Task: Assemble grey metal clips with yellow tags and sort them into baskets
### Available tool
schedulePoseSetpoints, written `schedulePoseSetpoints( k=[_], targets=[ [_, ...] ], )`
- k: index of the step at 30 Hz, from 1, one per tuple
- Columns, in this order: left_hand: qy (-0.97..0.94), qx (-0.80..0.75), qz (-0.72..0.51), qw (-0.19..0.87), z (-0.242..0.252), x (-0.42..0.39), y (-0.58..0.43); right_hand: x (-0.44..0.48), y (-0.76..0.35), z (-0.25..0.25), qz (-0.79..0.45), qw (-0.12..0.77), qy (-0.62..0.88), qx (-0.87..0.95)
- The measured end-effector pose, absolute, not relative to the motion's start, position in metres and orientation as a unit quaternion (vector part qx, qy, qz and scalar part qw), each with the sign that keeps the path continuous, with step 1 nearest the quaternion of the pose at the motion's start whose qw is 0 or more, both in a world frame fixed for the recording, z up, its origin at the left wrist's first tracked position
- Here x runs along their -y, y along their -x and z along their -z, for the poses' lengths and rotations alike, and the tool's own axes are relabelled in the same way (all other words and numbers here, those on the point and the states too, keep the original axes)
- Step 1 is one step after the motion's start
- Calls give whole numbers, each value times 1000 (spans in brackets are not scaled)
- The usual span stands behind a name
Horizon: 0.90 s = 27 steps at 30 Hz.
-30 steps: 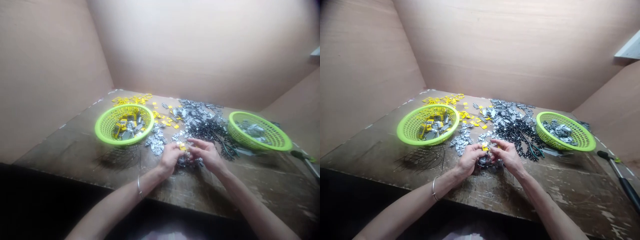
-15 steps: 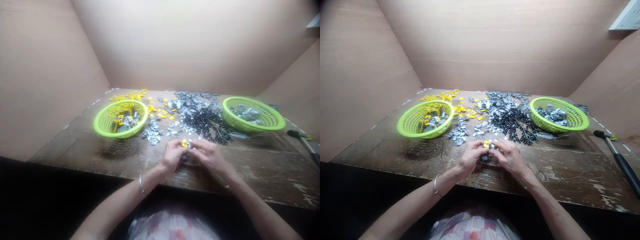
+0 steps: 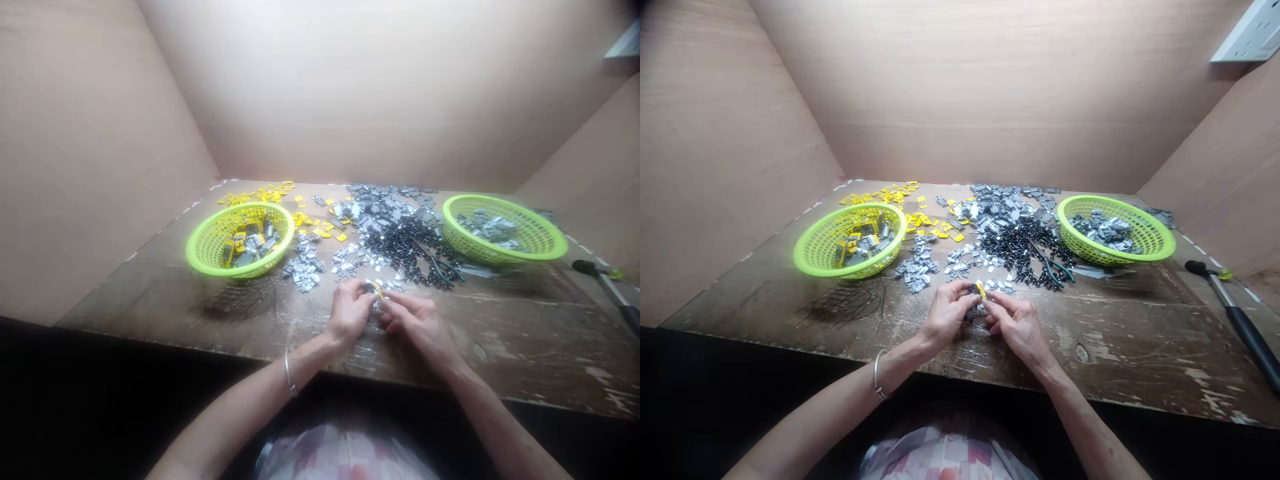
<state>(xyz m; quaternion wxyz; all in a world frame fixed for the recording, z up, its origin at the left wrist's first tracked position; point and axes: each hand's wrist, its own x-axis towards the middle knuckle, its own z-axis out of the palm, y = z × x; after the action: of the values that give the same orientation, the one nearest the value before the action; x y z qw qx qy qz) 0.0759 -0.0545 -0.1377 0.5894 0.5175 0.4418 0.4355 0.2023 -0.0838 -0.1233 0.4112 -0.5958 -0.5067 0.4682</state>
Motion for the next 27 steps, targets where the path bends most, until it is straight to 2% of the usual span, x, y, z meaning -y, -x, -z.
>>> schedulePoseSetpoints(
  k=[18, 27],
  targets=[
    [-510, -484, -444, 555, 144, 48, -86, 84, -202, 128, -459, 430, 604, 488],
    [-567, -487, -448, 491, 139, 54, -86, 82, -200, 121, -453, 406, 622, 493]
  ],
)
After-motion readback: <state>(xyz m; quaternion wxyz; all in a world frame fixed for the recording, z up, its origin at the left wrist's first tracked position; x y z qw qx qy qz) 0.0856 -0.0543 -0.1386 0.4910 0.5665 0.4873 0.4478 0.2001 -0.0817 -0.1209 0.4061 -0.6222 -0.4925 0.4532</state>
